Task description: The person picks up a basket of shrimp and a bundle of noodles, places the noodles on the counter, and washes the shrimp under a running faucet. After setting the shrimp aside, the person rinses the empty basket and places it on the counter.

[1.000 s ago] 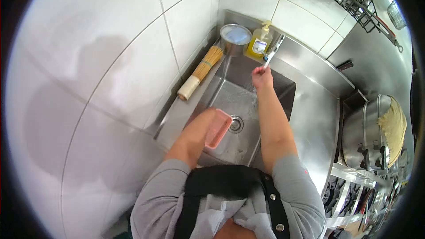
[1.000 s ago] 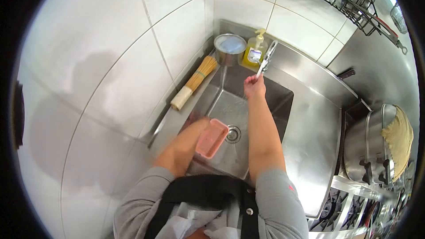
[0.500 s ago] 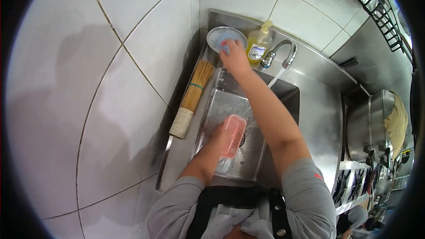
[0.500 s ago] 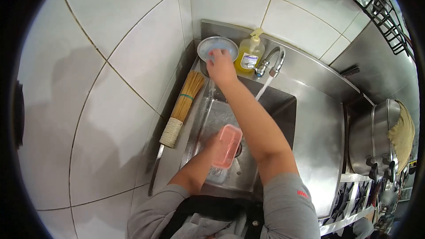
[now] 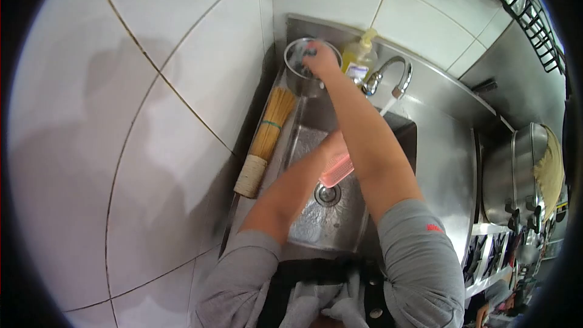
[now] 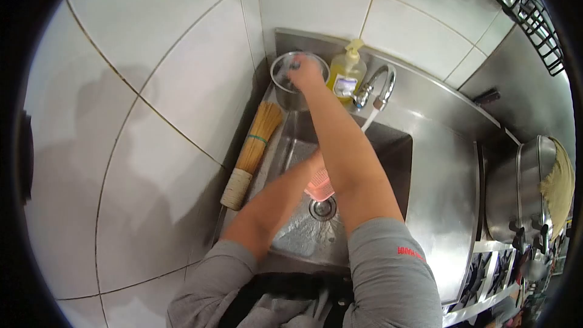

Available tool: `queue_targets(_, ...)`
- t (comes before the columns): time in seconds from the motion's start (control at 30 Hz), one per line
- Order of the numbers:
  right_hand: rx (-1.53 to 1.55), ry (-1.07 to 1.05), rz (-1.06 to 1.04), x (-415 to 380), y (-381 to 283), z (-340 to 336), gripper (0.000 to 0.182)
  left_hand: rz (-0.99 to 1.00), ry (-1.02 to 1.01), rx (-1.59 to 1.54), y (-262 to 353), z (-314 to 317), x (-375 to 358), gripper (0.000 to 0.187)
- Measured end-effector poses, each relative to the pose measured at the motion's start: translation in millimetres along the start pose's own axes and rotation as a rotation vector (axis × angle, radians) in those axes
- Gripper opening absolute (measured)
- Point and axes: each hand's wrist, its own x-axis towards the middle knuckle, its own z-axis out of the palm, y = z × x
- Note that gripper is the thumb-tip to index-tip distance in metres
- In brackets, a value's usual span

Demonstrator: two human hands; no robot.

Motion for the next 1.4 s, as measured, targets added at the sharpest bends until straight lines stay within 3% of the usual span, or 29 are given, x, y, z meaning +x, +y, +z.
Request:
queue_targets(0.03,0.197,0.081,0.003,-13.8,-8.4,-9.0,0.037,-0.013,-0.012,0.149,-34.6,-31.5,22.9,0.045)
queue_targets(0.1,0.314,0.239,-0.117,-46.4,-19.7,-20.2,0.032,-0.150,0.079,0.170,-40.6,-33.1,2.7,0.049)
queue_targets(0.13,0.368,0.327,-0.183,-62.9,-20.0,-23.6,0.030,-0.263,0.183,0.049,-3.8,-21.5,-26.6,0.053)
queue_targets(0.2,0.238,0.425,-0.435,-114.2,-7.2,-33.7,0.023,-0.179,0.162,-0.051,-15.8,-41.6,-34.1,0.055)
queue_targets(0.27,0.111,0.512,-0.444,-159.7,38.9,-15.1,0.018,-0.170,0.222,-0.157,-12.6,-36.9,-40.7,0.055)
queue_targets(0.33,0.083,0.415,-0.303,-201.1,88.4,4.9,0.024,-0.241,0.363,-0.272,13.4,-6.3,-54.9,0.051)
queue_targets(0.4,-0.029,0.417,-0.013,-236.9,109.7,22.9,0.043,-0.149,0.283,-0.009,-20.6,-15.5,-45.3,0.049)
queue_targets(0.5,-0.150,0.336,0.108,-266.0,150.4,55.6,0.045,-0.117,0.333,0.354,-47.0,-8.1,-31.4,0.048)
queue_targets(0.6,-0.175,0.031,0.133,-299.5,141.3,43.1,0.050,-0.128,0.376,0.485,-55.4,-13.7,-17.9,0.053)
queue_targets(0.7,0.141,-0.021,0.118,-306.2,142.7,36.5,0.051,-0.078,0.207,0.553,-30.8,8.3,-14.9,0.055)
queue_targets(0.73,0.254,0.001,0.231,-304.8,133.8,31.1,0.047,-0.207,0.184,0.554,-30.2,5.2,-4.6,0.053)
queue_targets(0.83,0.442,0.249,0.232,-278.8,135.9,49.9,0.045,-0.294,0.063,0.802,12.9,38.8,-8.4,0.048)
queue_targets(0.93,0.481,0.556,0.076,-251.0,128.6,61.9,0.040,-0.271,0.026,0.983,22.0,28.5,-1.1,0.050)
queue_targets(1.0,0.763,0.621,0.273,-233.3,111.1,38.7,0.033,-0.308,-0.001,0.855,29.7,24.9,-7.0,0.048)
queue_targets(1.07,0.766,0.581,0.374,-215.6,124.8,10.7,0.025,-0.286,0.041,0.693,7.9,8.1,-6.3,0.046)
queue_targets(1.13,0.249,0.594,0.106,-200.5,178.5,22.7,0.018,-0.261,0.162,0.725,9.2,18.3,-14.4,0.045)
queue_targets(1.23,-0.494,0.315,-0.053,-210.8,180.7,5.3,0.017,-0.244,0.210,0.936,39.1,55.3,-26.5,0.046)
queue_targets(1.3,-0.646,0.237,-0.077,-223.0,193.5,3.0,0.017,-0.291,0.250,1.150,43.2,66.4,-24.1,0.046)
queue_targets(1.4,-0.730,0.136,-0.080,-248.8,213.2,10.1,0.017,-0.264,0.138,1.244,17.6,54.7,-13.6,0.046)
